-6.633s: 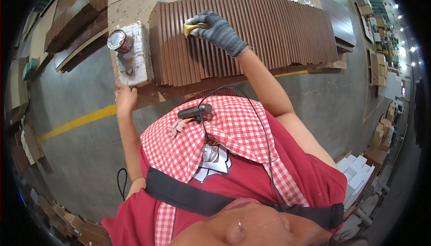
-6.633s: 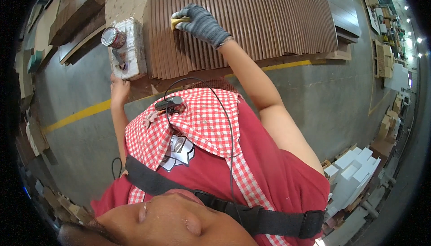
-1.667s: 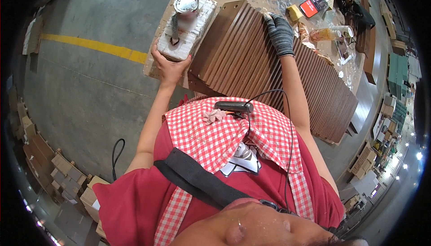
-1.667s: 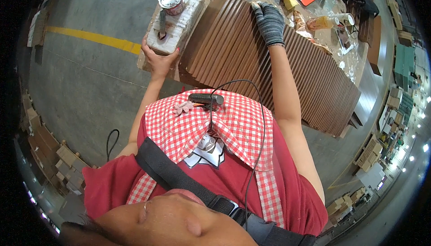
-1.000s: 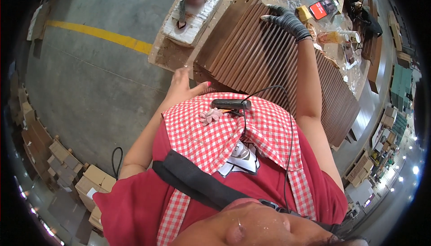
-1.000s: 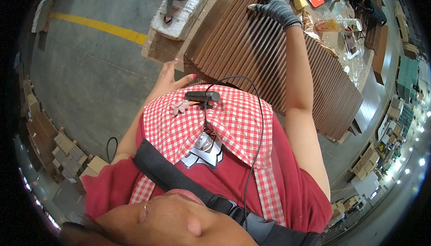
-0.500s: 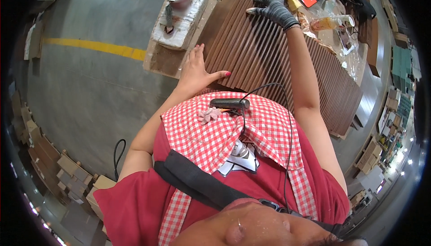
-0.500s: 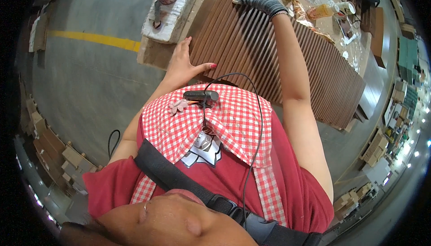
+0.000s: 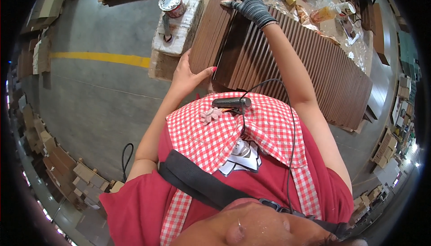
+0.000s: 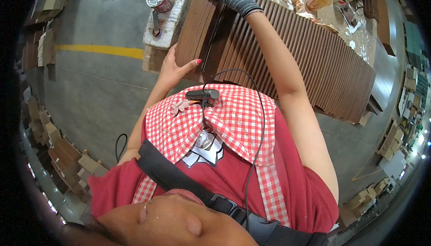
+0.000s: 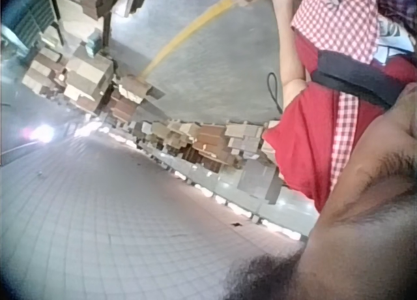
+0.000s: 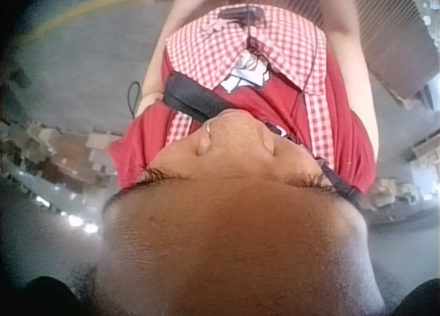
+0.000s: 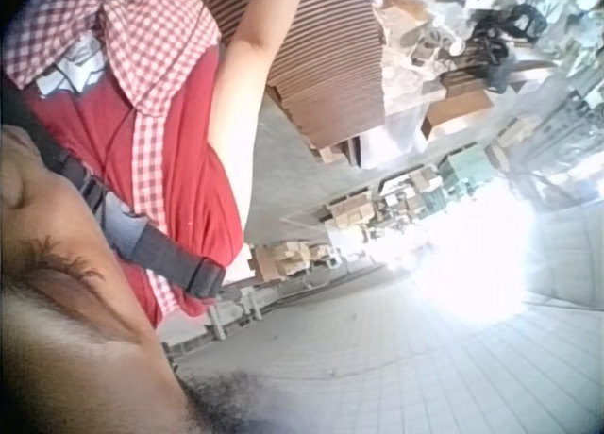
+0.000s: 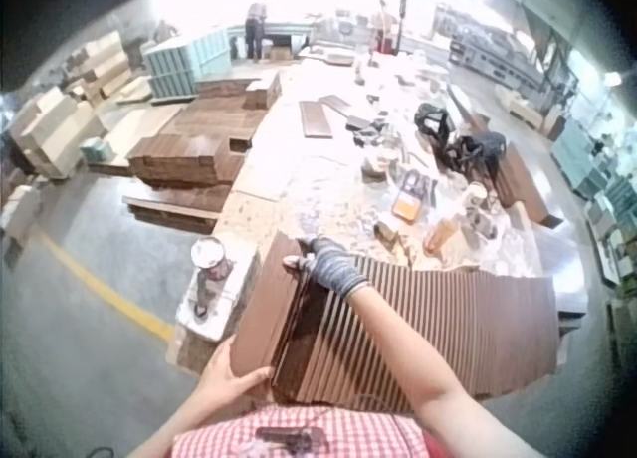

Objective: The person is using a sponge pad to apply a finishing liquid or stain to vertical wooden slats on a workbench.

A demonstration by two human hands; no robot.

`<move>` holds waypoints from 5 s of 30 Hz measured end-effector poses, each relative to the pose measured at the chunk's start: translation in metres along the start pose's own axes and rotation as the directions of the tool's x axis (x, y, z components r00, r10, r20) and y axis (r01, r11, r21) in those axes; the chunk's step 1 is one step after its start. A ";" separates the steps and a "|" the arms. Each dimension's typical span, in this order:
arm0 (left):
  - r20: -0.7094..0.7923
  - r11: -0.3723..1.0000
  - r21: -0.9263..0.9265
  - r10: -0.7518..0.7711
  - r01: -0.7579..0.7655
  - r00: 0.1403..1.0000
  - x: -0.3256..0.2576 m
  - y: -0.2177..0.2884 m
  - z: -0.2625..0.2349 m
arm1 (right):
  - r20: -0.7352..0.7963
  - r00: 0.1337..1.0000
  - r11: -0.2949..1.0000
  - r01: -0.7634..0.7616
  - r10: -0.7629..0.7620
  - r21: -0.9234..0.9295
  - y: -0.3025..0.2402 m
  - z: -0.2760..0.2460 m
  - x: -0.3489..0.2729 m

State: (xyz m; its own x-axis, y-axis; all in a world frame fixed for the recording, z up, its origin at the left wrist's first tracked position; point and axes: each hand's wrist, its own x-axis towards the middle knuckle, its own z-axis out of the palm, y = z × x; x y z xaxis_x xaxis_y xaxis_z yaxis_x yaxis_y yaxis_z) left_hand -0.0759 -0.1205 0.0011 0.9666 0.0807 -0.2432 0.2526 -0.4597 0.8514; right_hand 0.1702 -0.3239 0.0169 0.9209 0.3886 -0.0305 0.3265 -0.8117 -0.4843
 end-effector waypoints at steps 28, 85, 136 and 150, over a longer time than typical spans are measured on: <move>-0.014 0.874 0.476 0.120 -0.099 0.993 0.028 0.042 0.029 | -0.539 0.818 0.749 0.228 0.199 0.622 0.049 -0.016 -0.097; 0.023 0.864 0.501 0.033 -0.040 0.999 0.030 0.048 0.027 | -0.547 0.781 0.637 0.262 0.301 0.725 0.040 -0.013 -0.104; 0.273 0.905 -0.400 -0.033 0.145 0.961 0.057 0.036 -0.027 | 0.083 0.940 0.122 -0.130 0.330 0.984 -0.059 0.009 -0.132; 0.190 0.839 0.371 0.350 -0.397 0.917 0.034 0.020 0.024 | 0.035 0.855 0.535 -0.354 0.517 0.767 -0.045 0.060 -0.094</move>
State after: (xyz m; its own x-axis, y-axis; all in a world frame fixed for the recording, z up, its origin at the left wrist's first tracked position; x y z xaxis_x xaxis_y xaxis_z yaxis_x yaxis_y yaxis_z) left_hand -0.0396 -0.1483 -0.0017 0.9668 -0.2551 -0.0137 -0.1878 -0.7461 0.6388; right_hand 0.0558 -0.2980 -0.0108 0.9490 -0.0722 -0.3070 -0.3153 -0.2371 -0.9189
